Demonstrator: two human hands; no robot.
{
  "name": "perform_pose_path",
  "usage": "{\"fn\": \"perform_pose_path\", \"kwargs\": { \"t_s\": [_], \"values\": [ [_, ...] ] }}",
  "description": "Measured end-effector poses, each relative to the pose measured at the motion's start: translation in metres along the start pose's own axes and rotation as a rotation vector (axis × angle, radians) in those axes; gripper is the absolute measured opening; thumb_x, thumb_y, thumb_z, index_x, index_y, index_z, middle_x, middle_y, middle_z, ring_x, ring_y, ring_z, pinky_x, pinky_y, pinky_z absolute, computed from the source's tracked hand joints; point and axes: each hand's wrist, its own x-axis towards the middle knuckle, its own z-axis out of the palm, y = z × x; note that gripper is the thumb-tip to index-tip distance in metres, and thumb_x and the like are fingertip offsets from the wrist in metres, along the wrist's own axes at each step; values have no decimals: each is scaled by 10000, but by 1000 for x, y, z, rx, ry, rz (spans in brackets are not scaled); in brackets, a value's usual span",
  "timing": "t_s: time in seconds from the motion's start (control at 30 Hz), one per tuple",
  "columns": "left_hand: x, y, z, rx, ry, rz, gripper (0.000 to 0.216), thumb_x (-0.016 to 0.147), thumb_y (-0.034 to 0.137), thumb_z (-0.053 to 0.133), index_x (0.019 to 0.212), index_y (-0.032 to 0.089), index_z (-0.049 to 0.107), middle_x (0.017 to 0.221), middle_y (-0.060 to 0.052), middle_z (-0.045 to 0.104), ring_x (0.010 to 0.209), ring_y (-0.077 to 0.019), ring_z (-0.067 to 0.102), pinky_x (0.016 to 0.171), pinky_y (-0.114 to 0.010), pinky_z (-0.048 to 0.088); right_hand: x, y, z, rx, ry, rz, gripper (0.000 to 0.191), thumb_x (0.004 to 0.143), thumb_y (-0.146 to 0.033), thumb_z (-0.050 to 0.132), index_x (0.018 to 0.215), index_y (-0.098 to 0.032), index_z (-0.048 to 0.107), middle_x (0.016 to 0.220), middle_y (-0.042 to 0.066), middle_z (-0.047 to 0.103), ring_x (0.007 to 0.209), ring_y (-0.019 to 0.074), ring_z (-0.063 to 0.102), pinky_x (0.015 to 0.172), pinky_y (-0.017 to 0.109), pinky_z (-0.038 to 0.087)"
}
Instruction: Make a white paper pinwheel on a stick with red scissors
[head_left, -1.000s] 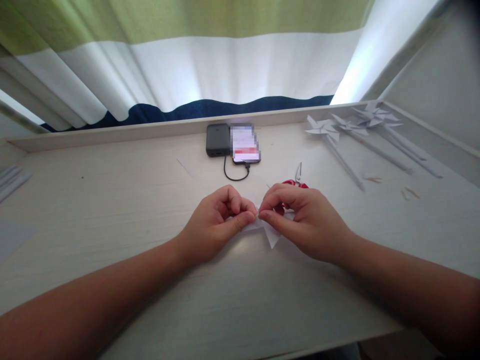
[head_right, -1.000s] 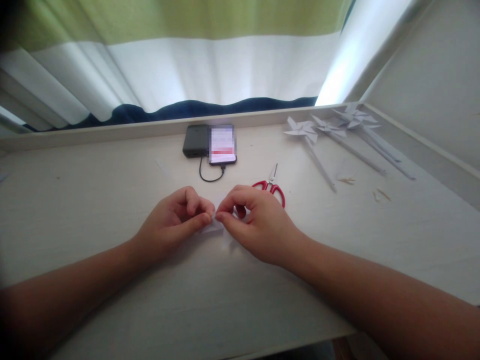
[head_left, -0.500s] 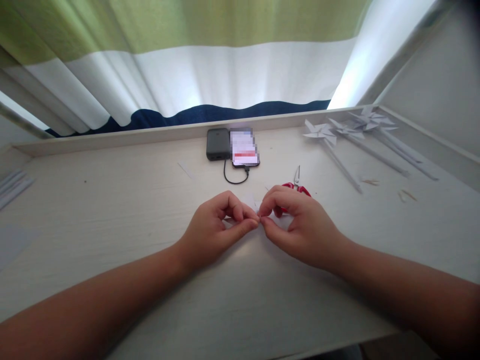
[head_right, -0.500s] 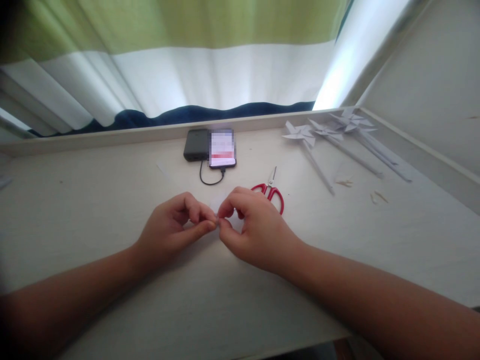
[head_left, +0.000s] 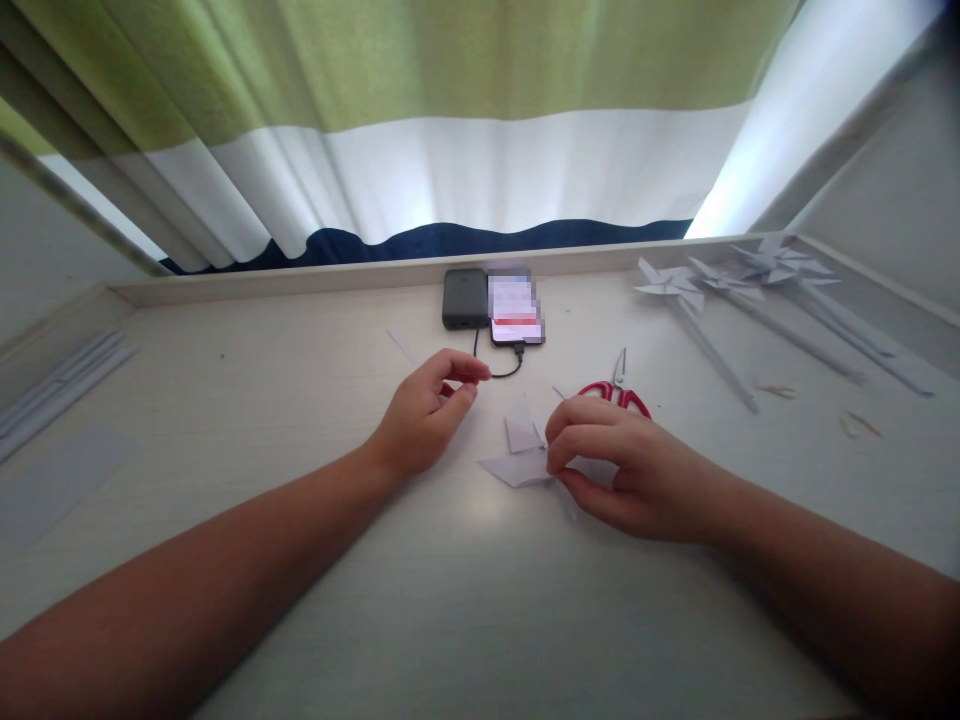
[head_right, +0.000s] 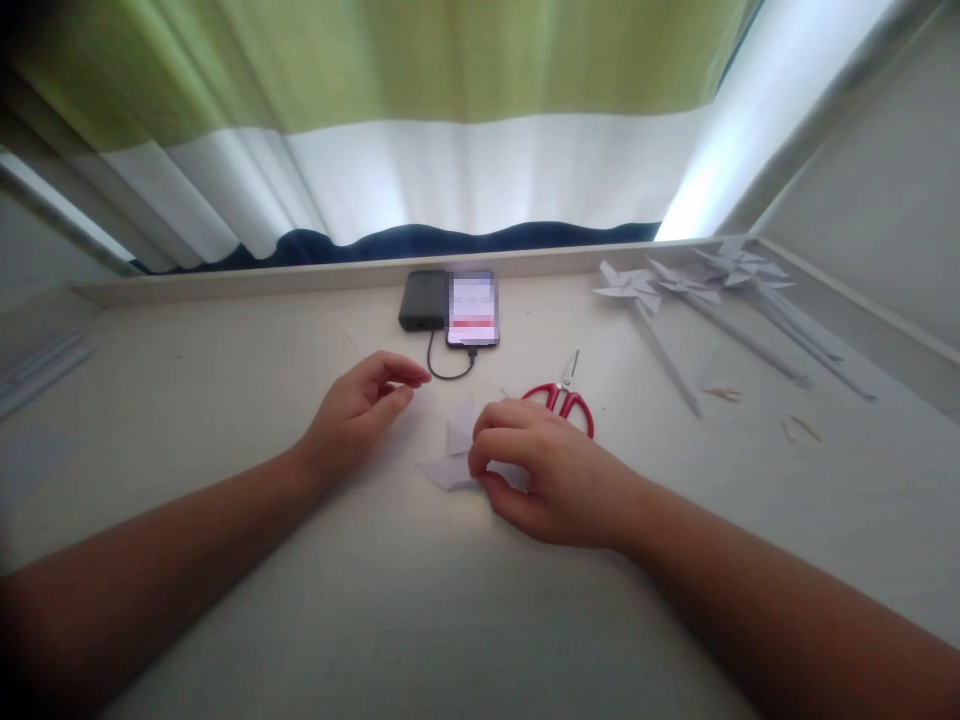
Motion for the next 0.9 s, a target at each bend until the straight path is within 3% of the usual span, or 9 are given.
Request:
{"fn": "perform_pose_path", "kwargs": {
  "t_s": [0.1, 0.23, 0.37, 0.53, 0.73, 0.9],
  "values": [
    [2, -2, 1, 85, -146, 28, 265, 881, 196, 490, 1116, 183, 613, 1114, -76, 640, 1012, -204, 593, 889, -356, 468, -1, 3, -3, 0, -23, -40, 145, 779, -66, 562, 849, -177, 624, 937, 63, 566, 865, 168, 538, 767, 303, 442],
    [-1, 6, 1, 209, -351, 235, 342, 841, 190, 540, 1173, 216, 616, 1204, -75, 621, 1147, -238, 525, 1035, -425, 373, -1, 3, -7, -31, -70, -84, 154, 786, -76, 570, 858, -191, 642, 957, 64, 571, 886, 176, 535, 786, 315, 447],
    [-3, 10, 2, 316, -449, 291, 384, 821, 236, 583, 1202, 256, 618, 1207, -72, 621, 1144, -270, 509, 1027, -466, 351, 0, -1, -9, -54, -105, -101, 145, 782, -80, 571, 833, -199, 637, 946, 65, 580, 883, 183, 533, 799, 331, 448],
    [-5, 10, 3, 363, -439, 288, 239, 802, 234, 601, 1020, 253, 696, 1104, -61, 629, 1069, -255, 525, 982, -440, 365, -1, -2, -13, -73, -119, -109, 135, 753, -79, 569, 796, -200, 611, 975, 68, 581, 901, 191, 523, 815, 344, 441],
    [-4, 15, 1, 309, -416, 282, 90, 774, 204, 614, 837, 204, 679, 1042, -62, 637, 1003, -234, 547, 933, -403, 398, -3, -3, -16, -98, -74, -116, 167, 653, -51, 558, 735, -197, 540, 961, 54, 580, 885, 198, 518, 822, 368, 429],
    [-4, 11, 0, 226, -176, 178, 30, 795, 205, 605, 803, 181, 621, 906, -56, 647, 884, -204, 577, 841, -354, 443, -2, -1, -14, -216, 199, -92, 170, 698, -56, 571, 802, -190, 568, 916, 76, 588, 854, 218, 531, 773, 388, 432]
  ]
}}
